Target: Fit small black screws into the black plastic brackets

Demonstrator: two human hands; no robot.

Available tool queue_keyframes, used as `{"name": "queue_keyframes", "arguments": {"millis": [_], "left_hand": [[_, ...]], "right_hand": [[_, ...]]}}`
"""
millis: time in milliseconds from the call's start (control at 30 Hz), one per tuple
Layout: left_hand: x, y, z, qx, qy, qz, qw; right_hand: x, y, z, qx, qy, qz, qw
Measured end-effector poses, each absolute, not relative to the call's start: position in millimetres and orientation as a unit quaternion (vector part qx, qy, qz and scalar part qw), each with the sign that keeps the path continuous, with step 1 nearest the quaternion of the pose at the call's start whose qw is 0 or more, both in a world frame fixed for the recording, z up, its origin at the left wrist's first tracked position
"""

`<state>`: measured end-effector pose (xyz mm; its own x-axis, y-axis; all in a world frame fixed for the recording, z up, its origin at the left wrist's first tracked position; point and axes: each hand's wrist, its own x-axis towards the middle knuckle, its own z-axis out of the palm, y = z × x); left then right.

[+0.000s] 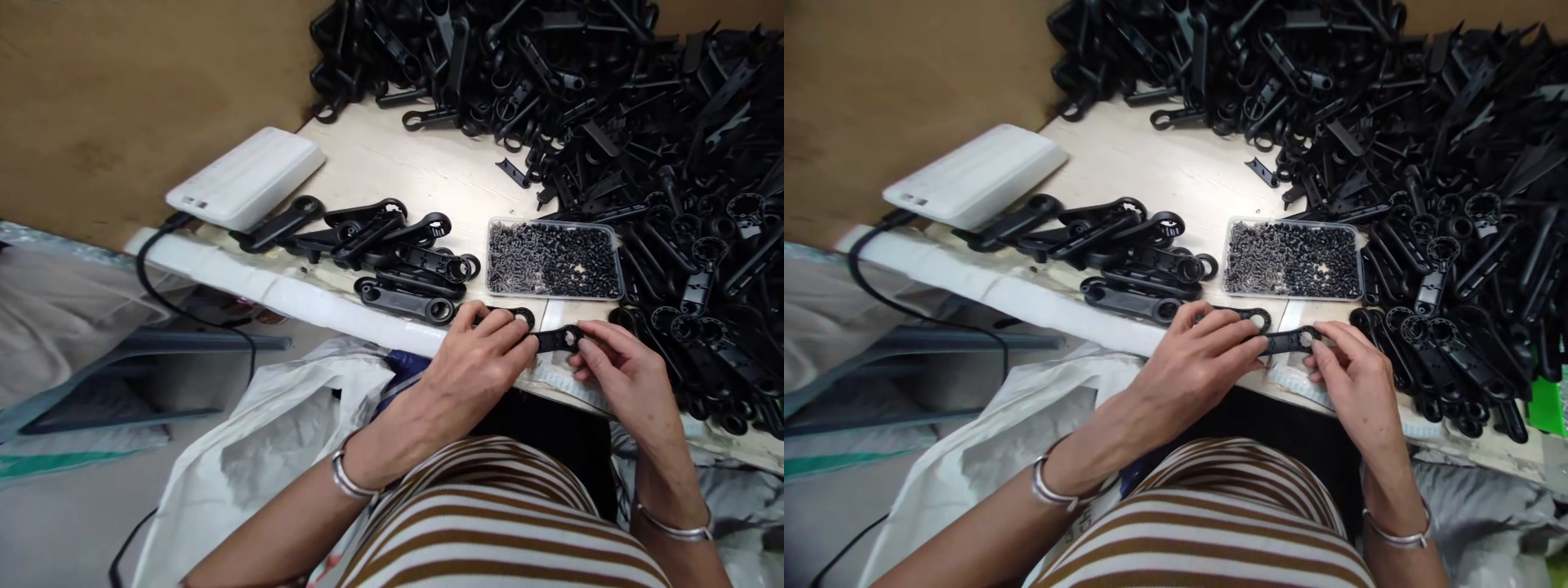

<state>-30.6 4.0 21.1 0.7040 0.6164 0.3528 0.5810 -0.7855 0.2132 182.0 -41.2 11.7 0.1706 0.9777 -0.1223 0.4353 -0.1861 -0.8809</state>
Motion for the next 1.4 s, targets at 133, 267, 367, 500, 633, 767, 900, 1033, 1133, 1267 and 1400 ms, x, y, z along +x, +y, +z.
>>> {"name": "queue_keyframes", "arguments": {"millis": [133,267,367,500,633,767,900,1033,1133,1267,1400], "left_hand": [[-30,5,16,0.925,0.316,0.204,0.052],[-34,6,16,0.927,0.304,0.204,0.078],[-35,6,15,0.928,0.296,0.208,0.093],[-36,9,17,0.919,0.297,0.230,0.121],[-40,22,28,0.904,0.343,0.231,0.109],[-43,41,39,0.900,0.394,0.181,0.039],[-37,58,45,0.899,0.418,0.133,0.001],[-21,70,49,0.910,0.405,0.092,0.017],[-6,76,51,0.918,0.390,0.058,0.039],[10,85,53,0.926,0.373,0.017,0.058],[15,90,55,0.922,0.380,-0.013,0.071]], "right_hand": [[186,-46,14,-0.683,-0.553,0.332,0.344],[190,-45,22,-0.679,-0.626,0.232,0.305],[189,-32,32,-0.662,-0.681,0.156,0.273],[183,-6,46,-0.661,-0.723,0.061,0.191],[174,19,55,-0.692,-0.721,0.003,0.043],[168,39,54,-0.686,-0.726,-0.018,-0.051],[167,55,52,-0.668,-0.736,-0.006,-0.113],[168,65,54,-0.670,-0.730,0.043,-0.126],[169,67,55,-0.671,-0.728,0.050,-0.134],[170,68,56,-0.664,-0.733,0.046,-0.140],[169,68,56,-0.665,-0.733,0.047,-0.137]]}}
